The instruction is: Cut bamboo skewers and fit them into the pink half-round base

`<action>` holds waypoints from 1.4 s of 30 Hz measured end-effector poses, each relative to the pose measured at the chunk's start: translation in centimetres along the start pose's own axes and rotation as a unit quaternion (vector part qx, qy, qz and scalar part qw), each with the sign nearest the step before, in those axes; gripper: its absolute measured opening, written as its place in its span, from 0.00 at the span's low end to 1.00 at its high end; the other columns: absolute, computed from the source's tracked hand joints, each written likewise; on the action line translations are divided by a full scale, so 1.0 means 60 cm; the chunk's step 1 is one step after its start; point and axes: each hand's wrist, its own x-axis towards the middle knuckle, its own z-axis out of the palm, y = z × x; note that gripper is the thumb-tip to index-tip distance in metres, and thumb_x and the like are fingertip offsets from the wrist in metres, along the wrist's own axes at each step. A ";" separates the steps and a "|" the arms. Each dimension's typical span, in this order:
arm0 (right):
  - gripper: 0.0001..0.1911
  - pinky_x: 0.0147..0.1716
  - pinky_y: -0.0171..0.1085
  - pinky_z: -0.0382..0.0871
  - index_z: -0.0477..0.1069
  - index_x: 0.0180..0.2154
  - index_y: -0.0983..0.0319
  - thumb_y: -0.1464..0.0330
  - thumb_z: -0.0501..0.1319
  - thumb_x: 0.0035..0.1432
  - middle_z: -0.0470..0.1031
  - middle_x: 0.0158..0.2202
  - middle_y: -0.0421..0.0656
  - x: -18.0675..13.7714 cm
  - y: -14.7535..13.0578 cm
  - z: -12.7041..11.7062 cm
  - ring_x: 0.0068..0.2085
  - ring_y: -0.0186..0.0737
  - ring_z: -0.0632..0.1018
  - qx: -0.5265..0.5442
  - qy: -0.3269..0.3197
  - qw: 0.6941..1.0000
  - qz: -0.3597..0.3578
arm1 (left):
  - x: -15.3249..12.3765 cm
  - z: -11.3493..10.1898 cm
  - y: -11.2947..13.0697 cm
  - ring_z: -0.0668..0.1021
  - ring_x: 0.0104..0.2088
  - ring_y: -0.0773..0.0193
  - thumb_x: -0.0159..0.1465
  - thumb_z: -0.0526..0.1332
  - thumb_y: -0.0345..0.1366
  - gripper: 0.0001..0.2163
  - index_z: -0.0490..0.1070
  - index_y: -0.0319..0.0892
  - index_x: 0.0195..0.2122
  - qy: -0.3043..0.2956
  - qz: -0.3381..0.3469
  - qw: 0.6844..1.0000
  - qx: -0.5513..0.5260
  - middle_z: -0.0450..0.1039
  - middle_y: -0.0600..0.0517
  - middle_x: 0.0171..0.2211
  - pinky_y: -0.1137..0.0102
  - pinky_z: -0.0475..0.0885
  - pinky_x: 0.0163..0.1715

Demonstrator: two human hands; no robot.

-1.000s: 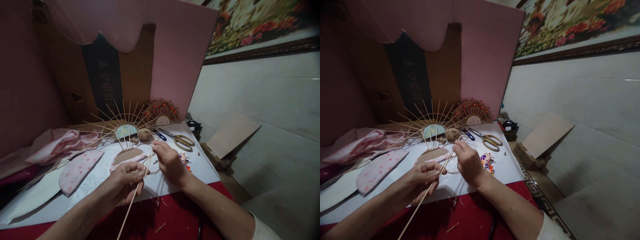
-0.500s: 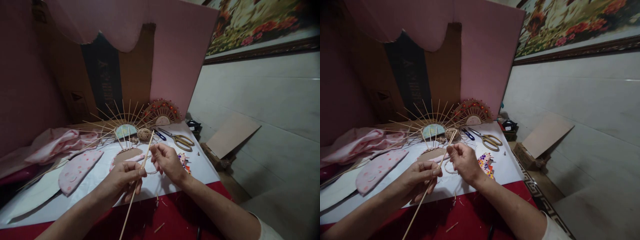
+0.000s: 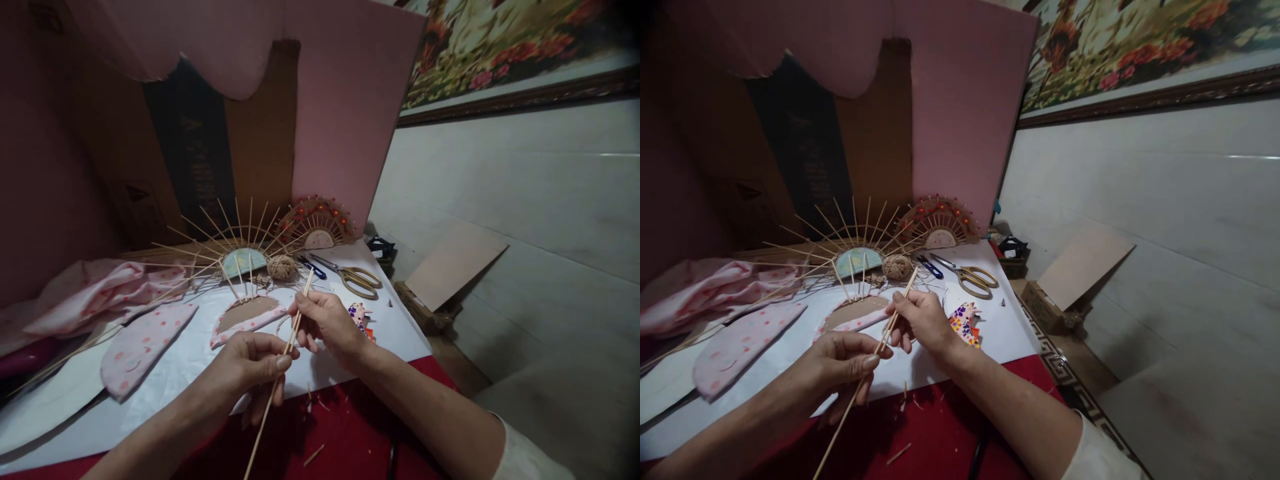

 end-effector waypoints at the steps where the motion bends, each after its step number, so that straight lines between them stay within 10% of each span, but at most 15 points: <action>1: 0.20 0.08 0.24 0.55 0.67 0.29 0.66 0.53 0.61 0.52 0.70 0.14 0.37 0.000 -0.002 -0.001 0.12 0.27 0.67 0.003 0.002 1.000 -0.002 | 0.000 0.000 -0.001 0.68 0.08 0.70 0.55 0.65 0.41 0.13 0.73 0.37 0.36 -0.003 0.003 1.000 -0.001 0.74 0.51 0.15 0.79 0.55 0.06; 22: 0.18 0.06 0.24 0.57 0.67 0.25 0.65 0.56 0.62 0.53 0.70 0.14 0.37 0.000 -0.010 -0.004 0.12 0.30 0.70 0.029 -0.005 0.999 0.014 | -0.003 0.009 0.006 0.70 0.11 0.70 0.56 0.63 0.44 0.13 0.73 0.38 0.33 0.008 0.018 0.999 0.035 0.74 0.51 0.17 0.78 0.60 0.10; 34: 0.18 0.07 0.23 0.59 0.66 0.25 0.65 0.56 0.61 0.55 0.70 0.15 0.37 -0.013 0.005 0.010 0.13 0.29 0.71 -0.044 -0.069 0.996 0.045 | 0.009 0.001 0.018 0.71 0.23 0.68 0.57 0.61 0.42 0.12 0.75 0.38 0.32 0.216 0.220 0.940 0.149 0.70 0.52 0.26 0.75 0.68 0.17; 42: 0.19 0.08 0.24 0.60 0.66 0.25 0.65 0.56 0.63 0.51 0.69 0.14 0.37 -0.015 0.010 0.035 0.13 0.29 0.71 -0.041 -0.137 0.986 0.084 | 0.022 -0.014 0.038 0.63 0.19 0.75 0.58 0.61 0.43 0.13 0.73 0.36 0.28 0.103 0.175 0.978 0.040 0.64 0.55 0.19 0.78 0.57 0.17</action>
